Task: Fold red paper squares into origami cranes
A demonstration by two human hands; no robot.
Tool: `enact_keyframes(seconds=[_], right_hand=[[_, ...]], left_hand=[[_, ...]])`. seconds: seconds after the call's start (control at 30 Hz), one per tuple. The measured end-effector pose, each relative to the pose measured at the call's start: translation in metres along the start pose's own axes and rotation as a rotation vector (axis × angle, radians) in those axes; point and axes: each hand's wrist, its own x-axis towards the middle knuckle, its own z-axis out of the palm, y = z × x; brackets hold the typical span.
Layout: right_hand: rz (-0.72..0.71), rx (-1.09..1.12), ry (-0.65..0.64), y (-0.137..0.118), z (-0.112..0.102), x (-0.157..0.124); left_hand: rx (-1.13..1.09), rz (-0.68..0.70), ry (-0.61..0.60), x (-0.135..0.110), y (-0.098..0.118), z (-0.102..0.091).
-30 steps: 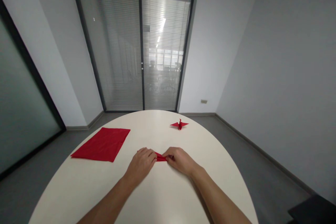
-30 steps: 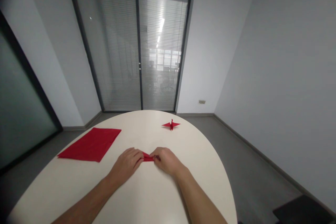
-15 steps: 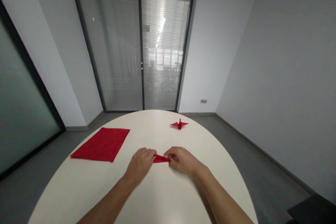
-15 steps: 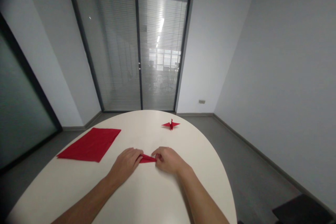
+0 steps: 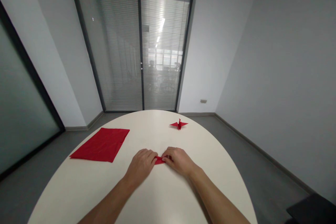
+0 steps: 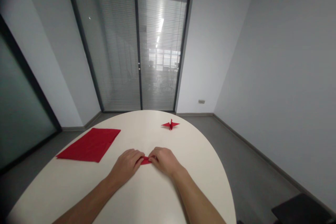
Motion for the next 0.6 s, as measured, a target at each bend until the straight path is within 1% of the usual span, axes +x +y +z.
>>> enact_keyframes(seconds=[0.27,0.47,0.6], right_hand=[[-0.057,0.084,-0.007,0.007,0.002,0.001],[0.043,0.225,-0.007,0.015,-0.003,-0.001],[0.086,0.274,-0.019,0.022,-0.009,-0.004]], left_hand=[[-0.014,-0.026,-0.046,-0.001,-0.001,0.001],[-0.047,-0.052,-0.043,0.0,0.001,-0.002],[-0.058,-0.085,-0.071,0.0,0.002,-0.004]])
